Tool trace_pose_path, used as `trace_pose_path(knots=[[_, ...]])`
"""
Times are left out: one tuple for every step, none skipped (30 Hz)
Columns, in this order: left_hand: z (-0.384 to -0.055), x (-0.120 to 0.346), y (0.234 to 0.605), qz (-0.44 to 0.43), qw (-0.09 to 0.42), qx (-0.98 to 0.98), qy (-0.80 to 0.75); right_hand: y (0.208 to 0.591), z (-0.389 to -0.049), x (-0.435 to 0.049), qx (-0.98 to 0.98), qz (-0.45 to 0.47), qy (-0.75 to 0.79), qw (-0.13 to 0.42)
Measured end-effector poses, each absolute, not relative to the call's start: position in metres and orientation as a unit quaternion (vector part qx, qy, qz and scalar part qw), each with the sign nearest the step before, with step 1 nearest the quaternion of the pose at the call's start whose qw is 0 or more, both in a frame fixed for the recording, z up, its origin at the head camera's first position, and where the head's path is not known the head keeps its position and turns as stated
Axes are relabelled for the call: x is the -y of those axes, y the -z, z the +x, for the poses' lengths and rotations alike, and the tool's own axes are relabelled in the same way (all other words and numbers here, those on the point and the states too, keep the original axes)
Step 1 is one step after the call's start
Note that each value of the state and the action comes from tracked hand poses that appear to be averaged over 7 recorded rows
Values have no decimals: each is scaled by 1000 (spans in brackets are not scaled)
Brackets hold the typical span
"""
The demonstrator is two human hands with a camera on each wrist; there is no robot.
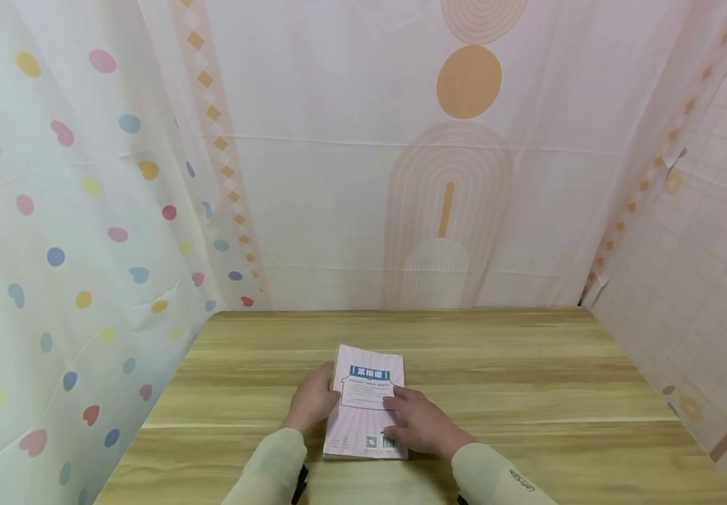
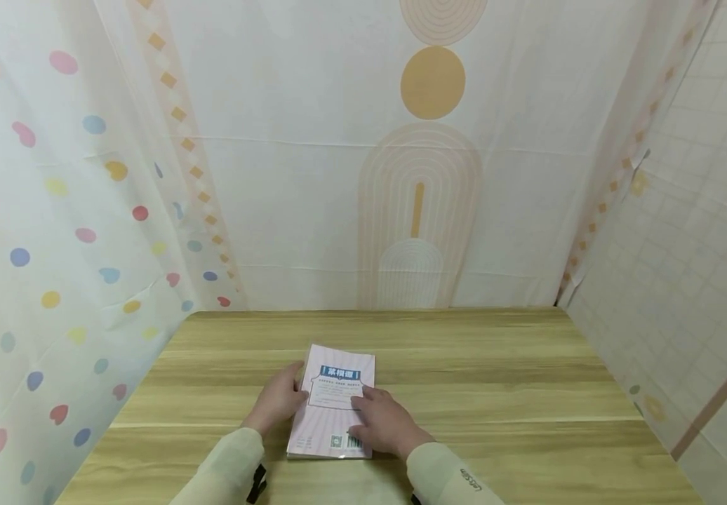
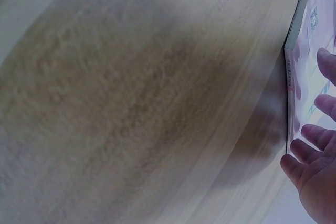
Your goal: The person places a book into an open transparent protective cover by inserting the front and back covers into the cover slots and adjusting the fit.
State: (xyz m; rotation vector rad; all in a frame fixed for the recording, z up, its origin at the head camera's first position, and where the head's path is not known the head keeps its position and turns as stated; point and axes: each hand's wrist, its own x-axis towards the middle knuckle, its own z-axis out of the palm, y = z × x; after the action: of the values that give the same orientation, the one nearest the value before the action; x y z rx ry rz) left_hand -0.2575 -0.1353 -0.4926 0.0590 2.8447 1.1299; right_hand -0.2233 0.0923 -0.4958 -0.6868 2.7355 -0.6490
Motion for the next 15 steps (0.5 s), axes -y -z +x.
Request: trace_pose_path(knots=[[-257,135,493,17,43,-930,-365,496,-223,-92,-939,-237,218,120],[-256,136,495,14,45,-931,-362,496,-223,-91,-940,-240,213,117],[-256,135,496,12,48,-932,-359,497,-224,-91,-941,-241,206,115],[-256,136,498,9,50,-933,-356,498,-224,-90,-942,-242,201,114],[-256,136,499,8,52,-933,-355,499,-224,-90,-943,-243,197,114],[-256,136,500,8,53,-935,-351,500,-225,-89,-943,-245,193,113],[-257,136,502,7,53,-937,-345,501,-225,-89,-944,-245,190,113],[-257,136,503,5,55,-938,-342,501,-225,-89,-944,-247,185,113],[-257,136,504,4,56,-940,-337,502,-225,-89,-945,-248,180,114],[-258,136,504,3,57,-942,-331,502,-225,-88,-945,-250,176,113],[-257,135,504,4,58,-944,-325,503,-225,-88,-946,-251,171,113],[-257,135,504,3,58,-945,-321,503,-225,-88,-946,-252,167,114],[-257,134,503,3,59,-946,-317,502,-225,-88,-947,-252,163,115],[-257,134,503,4,59,-948,-312,502,-224,-88,-947,-251,160,118],[-256,133,502,5,59,-950,-307,502,-224,-88,-948,-250,157,121]])
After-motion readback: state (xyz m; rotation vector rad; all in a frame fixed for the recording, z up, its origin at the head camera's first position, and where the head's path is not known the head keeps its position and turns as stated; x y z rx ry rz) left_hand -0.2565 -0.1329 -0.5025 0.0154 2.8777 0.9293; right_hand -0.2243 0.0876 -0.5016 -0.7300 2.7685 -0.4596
